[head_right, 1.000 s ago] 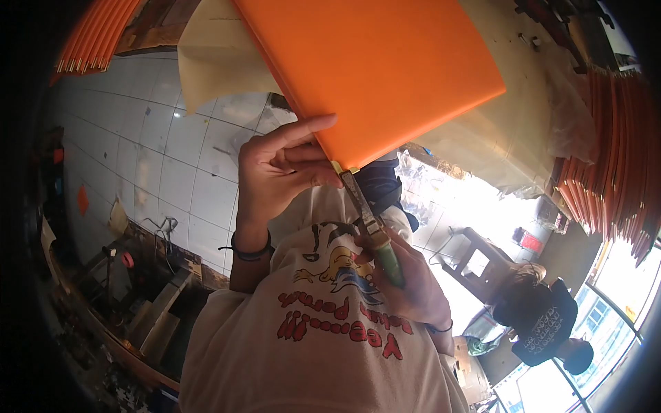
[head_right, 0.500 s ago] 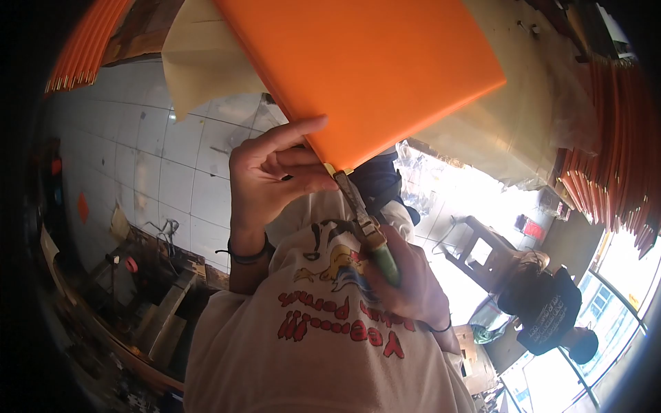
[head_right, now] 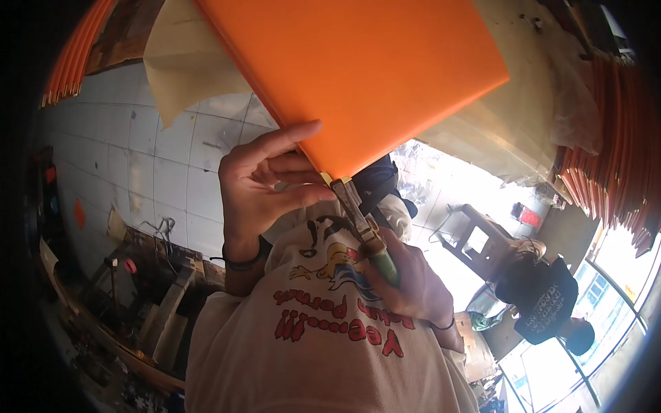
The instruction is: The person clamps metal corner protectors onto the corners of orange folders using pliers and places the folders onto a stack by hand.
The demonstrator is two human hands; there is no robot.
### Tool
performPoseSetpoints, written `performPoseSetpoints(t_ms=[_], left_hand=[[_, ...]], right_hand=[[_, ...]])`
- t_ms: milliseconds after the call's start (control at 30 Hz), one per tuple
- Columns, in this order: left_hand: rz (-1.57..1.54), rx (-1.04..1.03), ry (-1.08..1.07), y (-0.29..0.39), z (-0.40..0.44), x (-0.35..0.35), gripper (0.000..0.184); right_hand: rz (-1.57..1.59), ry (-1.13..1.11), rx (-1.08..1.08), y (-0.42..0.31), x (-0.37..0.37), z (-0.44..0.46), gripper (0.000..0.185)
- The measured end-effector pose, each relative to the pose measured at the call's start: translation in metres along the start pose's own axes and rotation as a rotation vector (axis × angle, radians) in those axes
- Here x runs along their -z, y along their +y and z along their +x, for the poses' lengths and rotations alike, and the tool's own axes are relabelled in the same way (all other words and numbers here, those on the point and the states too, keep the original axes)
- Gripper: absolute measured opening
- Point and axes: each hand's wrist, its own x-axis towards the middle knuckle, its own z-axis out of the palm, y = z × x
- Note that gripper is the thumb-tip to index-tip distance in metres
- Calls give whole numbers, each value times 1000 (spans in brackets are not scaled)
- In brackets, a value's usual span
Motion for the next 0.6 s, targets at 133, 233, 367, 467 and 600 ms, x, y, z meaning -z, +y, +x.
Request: performPoseSetpoints(t_ms=[133,233,367,467,600], left_hand=[[-15,19,5,1,0,0,67],[-24,26,5,1,0,0,66],[-44,36,6,0,0,0,65],[-46,38,18,-1,-1,1,65],[-9,26,9,-1,0,1,65]], right_hand=[[-40,-19,-46,-10,1,-1,32],[-61,-56,-87,-14,3,-2,40],[-28,-78,17,0,3,-3,51],[96,-9,47,5,0,-3,49],[63,60,162,22,-1,-7,50]])
